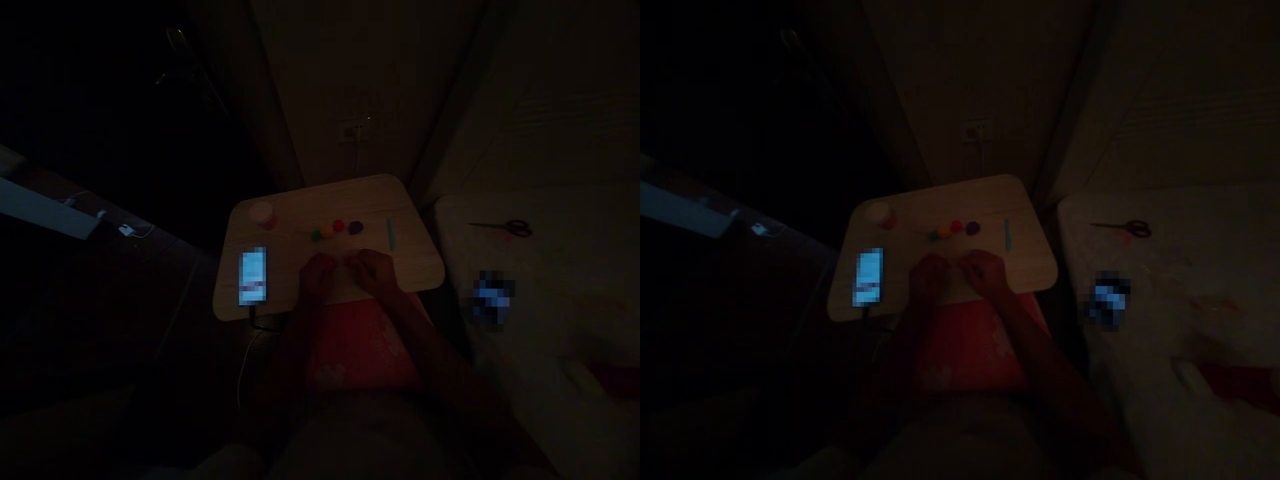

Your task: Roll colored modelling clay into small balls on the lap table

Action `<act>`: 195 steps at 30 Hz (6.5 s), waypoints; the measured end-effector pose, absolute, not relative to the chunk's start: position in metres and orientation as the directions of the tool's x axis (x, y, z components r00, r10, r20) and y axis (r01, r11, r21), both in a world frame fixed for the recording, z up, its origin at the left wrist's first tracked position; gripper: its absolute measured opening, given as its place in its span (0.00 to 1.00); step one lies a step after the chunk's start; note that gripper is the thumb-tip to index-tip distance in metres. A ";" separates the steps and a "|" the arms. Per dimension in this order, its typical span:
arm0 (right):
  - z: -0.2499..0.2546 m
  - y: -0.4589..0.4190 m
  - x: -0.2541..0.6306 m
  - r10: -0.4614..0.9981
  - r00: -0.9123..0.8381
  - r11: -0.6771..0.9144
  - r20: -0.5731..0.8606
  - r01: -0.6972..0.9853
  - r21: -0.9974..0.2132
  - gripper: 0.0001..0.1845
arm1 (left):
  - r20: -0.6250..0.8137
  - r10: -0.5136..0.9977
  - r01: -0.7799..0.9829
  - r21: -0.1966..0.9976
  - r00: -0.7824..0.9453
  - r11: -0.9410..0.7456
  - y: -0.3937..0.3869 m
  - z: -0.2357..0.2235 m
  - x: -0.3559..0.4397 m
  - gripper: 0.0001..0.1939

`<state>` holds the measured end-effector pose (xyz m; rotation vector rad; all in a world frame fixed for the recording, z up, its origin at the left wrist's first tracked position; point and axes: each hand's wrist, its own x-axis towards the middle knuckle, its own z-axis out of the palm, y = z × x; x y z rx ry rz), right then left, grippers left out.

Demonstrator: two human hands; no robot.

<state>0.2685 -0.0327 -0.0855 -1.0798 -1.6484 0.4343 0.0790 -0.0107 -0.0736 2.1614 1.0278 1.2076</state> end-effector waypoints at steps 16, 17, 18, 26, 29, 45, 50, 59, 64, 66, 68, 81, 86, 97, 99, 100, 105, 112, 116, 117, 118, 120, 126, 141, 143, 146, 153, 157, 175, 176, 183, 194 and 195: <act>-0.088 -0.030 0.269 0.829 0.018 0.487 0.559 0.466 -0.738 0.18 | 0.434 0.867 0.367 0.786 0.245 -0.497 -0.007 -0.083 0.078 0.10; -0.088 -0.030 0.269 0.830 0.021 0.486 0.557 0.461 -0.742 0.18 | 0.435 0.870 0.362 0.791 0.233 -0.493 -0.008 -0.084 0.078 0.09; -0.088 -0.030 0.269 0.833 0.022 0.482 0.553 0.461 -0.745 0.18 | 0.437 0.872 0.362 0.793 0.223 -0.490 -0.008 -0.084 0.078 0.08; -0.086 -0.031 0.269 0.843 0.019 0.468 0.538 0.466 -0.751 0.18 | 0.444 0.872 0.415 0.767 0.207 -0.489 -0.009 -0.077 0.078 0.20; -0.086 -0.030 0.269 0.851 0.029 0.451 0.524 0.469 -0.759 0.19 | 0.409 0.892 0.386 0.804 0.192 -0.452 -0.008 -0.077 0.077 0.23; -0.084 -0.029 0.270 0.851 0.075 0.435 0.519 0.452 -0.779 0.18 | 0.349 0.916 0.287 0.873 0.199 -0.395 -0.006 -0.080 0.080 0.12; -0.084 -0.029 0.270 0.858 0.074 0.429 0.509 0.443 -0.787 0.19 | 0.389 0.901 0.354 0.829 0.192 -0.433 -0.007 -0.078 0.079 0.08; -0.085 -0.029 0.271 0.857 0.077 0.430 0.509 0.436 -0.791 0.17 | 0.362 0.906 0.364 0.831 0.220 -0.420 -0.008 -0.076 0.079 0.15; -0.085 -0.029 0.271 0.853 0.074 0.439 0.516 0.431 -0.788 0.16 | 0.427 0.872 0.308 0.818 0.240 -0.485 -0.002 -0.080 0.077 0.16; -0.086 -0.029 0.271 0.857 0.075 0.434 0.510 0.429 -0.792 0.16 | 0.463 0.846 0.276 0.804 0.265 -0.527 0.000 -0.080 0.077 0.15; -0.086 -0.029 0.271 0.863 0.079 0.423 0.499 0.426 -0.800 0.16 | 0.493 0.828 0.248 0.795 0.268 -0.554 0.000 -0.081 0.077 0.14; -0.083 -0.029 0.271 0.864 0.075 0.423 0.498 0.429 -0.798 0.17 | 0.360 0.920 0.232 0.892 0.155 -0.388 -0.004 -0.083 0.079 0.08; -0.083 -0.030 0.271 0.866 0.083 0.418 0.493 0.420 -0.806 0.17 | 0.318 0.940 0.265 0.903 0.120 -0.339 -0.006 -0.081 0.080 0.07; -0.081 -0.031 0.270 0.871 0.080 0.414 0.486 0.415 -0.810 0.16 | 0.349 0.932 0.263 0.895 0.093 -0.361 -0.005 -0.082 0.080 0.09; -0.081 -0.031 0.271 0.868 0.078 0.418 0.490 0.418 -0.807 0.17 | 0.297 0.946 0.248 0.914 0.128 -0.321 -0.006 -0.081 0.081 0.09; -0.082 -0.030 0.271 0.867 0.076 0.420 0.492 0.418 -0.805 0.17 | 0.279 0.949 0.240 0.921 0.147 -0.308 -0.006 -0.080 0.081 0.10; -0.083 -0.030 0.271 0.872 0.076 0.411 0.484 0.425 -0.806 0.17 | 0.290 0.941 0.187 0.929 0.173 -0.320 -0.007 -0.077 0.081 0.18; -0.081 -0.031 0.271 0.866 0.087 0.415 0.492 0.424 -0.805 0.18 | 0.364 0.916 0.205 0.896 0.168 -0.394 -0.004 -0.080 0.080 0.17; -0.081 -0.031 0.270 0.867 0.085 0.415 0.492 0.425 -0.805 0.18 | 0.305 0.947 0.147 0.937 0.100 -0.317 -0.006 -0.082 0.083 0.18; -0.081 -0.031 0.271 0.870 0.084 0.412 0.487 0.421 -0.808 0.18 | 0.291 0.953 0.128 0.945 0.089 -0.300 -0.006 -0.082 0.084 0.18; -0.081 -0.031 0.271 0.873 0.083 0.407 0.480 0.416 -0.813 0.19 | 0.279 0.957 0.108 0.952 0.077 -0.286 -0.006 -0.083 0.084 0.17; -0.082 -0.031 0.271 0.877 0.083 0.404 0.474 0.408 -0.819 0.19 | 0.259 0.965 0.080 0.962 0.053 -0.262 -0.006 -0.083 0.085 0.16; -0.082 -0.031 0.271 0.872 0.081 0.405 0.482 0.432 -0.806 0.18 | 0.224 0.972 0.102 0.968 0.076 -0.231 -0.007 -0.080 0.084 0.14; -0.081 -0.031 0.270 0.874 0.093 0.402 0.476 0.411 -0.818 0.18 | 0.332 0.939 0.267 0.900 0.091 -0.344 -0.006 -0.080 0.077 0.10; -0.080 -0.031 0.270 0.876 0.089 0.399 0.473 0.416 -0.817 0.18 | 0.382 0.918 0.280 0.875 0.104 -0.395 -0.004 -0.080 0.076 0.09; -0.080 -0.031 0.270 0.873 0.091 0.405 0.479 0.414 -0.816 0.18 | 0.433 0.893 0.270 0.851 0.127 -0.451 -0.002 -0.079 0.075 0.10; -0.080 -0.031 0.271 0.873 0.080 0.404 0.480 0.431 -0.807 0.19 | 0.335 0.936 0.221 0.910 0.110 -0.351 -0.005 -0.083 0.078 0.12; -0.081 -0.031 0.271 0.867 0.079 0.417 0.492 0.425 -0.803 0.18 | 0.315 0.942 0.231 0.914 0.118 -0.334 -0.007 -0.081 0.079 0.10; -0.083 -0.031 0.271 0.868 0.088 0.411 0.489 0.424 -0.807 0.18 | 0.312 0.944 0.271 0.904 0.108 -0.330 -0.007 -0.077 0.079 0.13; -0.082 -0.031 0.271 0.868 0.085 0.412 0.490 0.427 -0.805 0.17 | 0.315 0.943 0.261 0.906 0.107 -0.332 -0.006 -0.079 0.079 0.14; -0.080 -0.031 0.271 0.872 0.081 0.407 0.482 0.427 -0.808 0.18 | 0.375 0.909 0.253 0.876 0.179 -0.411 -0.006 -0.081 0.077 0.12; -0.082 -0.030 0.270 0.878 0.097 0.399 0.469 0.396 -0.827 0.16 | 0.285 0.955 0.294 0.909 0.084 -0.297 -0.009 -0.081 0.080 0.08; -0.082 -0.030 0.270 0.877 0.096 0.399 0.472 0.402 -0.824 0.16 | 0.279 0.957 0.297 0.909 0.084 -0.291 -0.009 -0.081 0.080 0.08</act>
